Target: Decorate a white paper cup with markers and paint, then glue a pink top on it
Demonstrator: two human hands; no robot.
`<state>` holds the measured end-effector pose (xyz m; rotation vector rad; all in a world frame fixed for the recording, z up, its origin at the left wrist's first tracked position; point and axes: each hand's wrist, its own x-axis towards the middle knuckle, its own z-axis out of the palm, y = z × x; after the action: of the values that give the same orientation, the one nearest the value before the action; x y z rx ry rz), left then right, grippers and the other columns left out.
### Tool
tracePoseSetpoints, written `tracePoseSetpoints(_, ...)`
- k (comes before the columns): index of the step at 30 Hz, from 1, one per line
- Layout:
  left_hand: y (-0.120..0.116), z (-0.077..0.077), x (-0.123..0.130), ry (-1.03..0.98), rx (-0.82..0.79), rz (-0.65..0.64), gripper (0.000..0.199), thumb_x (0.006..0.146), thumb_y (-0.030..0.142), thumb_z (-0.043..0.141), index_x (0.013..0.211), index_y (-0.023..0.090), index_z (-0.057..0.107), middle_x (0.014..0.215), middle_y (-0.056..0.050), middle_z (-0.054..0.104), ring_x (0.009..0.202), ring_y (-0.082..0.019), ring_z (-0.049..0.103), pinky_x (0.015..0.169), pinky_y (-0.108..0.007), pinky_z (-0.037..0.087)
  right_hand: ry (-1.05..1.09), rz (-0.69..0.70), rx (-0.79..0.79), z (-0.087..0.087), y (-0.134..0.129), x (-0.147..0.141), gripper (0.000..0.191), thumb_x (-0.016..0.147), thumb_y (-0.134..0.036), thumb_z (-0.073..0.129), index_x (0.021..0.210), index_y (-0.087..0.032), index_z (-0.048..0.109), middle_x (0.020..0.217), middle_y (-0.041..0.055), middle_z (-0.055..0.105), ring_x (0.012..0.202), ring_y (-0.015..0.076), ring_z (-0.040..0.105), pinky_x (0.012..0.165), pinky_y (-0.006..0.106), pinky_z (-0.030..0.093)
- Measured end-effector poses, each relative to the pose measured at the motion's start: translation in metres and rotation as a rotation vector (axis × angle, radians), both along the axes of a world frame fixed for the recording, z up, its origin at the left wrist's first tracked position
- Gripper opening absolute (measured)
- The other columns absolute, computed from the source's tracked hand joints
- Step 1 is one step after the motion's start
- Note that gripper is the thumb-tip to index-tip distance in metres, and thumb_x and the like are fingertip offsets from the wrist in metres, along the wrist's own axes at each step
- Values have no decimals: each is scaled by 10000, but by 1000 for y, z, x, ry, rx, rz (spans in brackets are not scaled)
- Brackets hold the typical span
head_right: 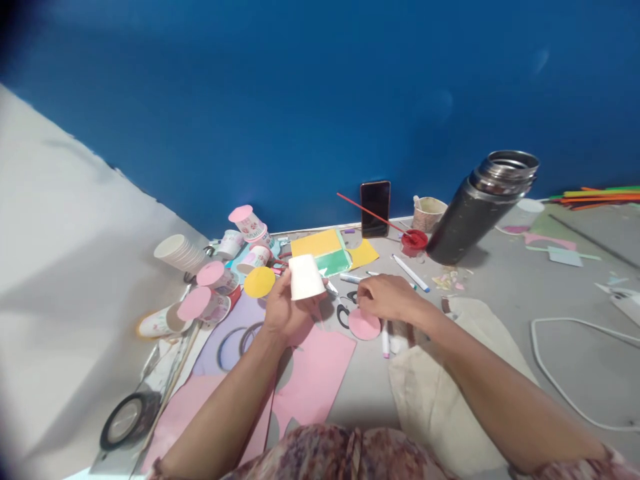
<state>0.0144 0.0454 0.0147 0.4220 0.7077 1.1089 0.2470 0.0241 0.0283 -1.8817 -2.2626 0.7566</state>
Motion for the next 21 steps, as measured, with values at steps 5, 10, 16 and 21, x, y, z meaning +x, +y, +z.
tracePoseSetpoints(5,-1,27,-2,-10,24,0,426,980,414,649,1316,153,668,936,-67,801,793,-261,798,652,-359,652,-58,57,-67,0,-1,3,180,861,-286,634,849,-269,813,959,71,833,849,279,722,632,323,325)
tracePoseSetpoints(10,-7,51,-15,71,72,-32,528,1011,428,599,1467,163,595,992,-92,814,835,-285,815,695,-383,659,-24,86,-110,4,-2,4,298,913,-474,639,737,-264,755,827,66,785,750,247,679,620,318,313)
tracePoseSetpoints(16,-32,54,-49,52,37,-23,532,964,401,659,1452,192,624,1060,-122,833,907,-336,826,742,-425,678,128,52,-87,1,-4,7,173,760,-243,730,600,-239,663,665,19,704,648,196,615,606,304,312)
tracePoseSetpoints(21,-52,37,-66,18,-48,3,567,934,456,684,1450,223,637,1125,-124,830,989,-342,820,790,-424,682,366,-138,37,-8,10,9,246,874,-378,619,709,-212,693,720,15,723,664,170,616,615,286,410)
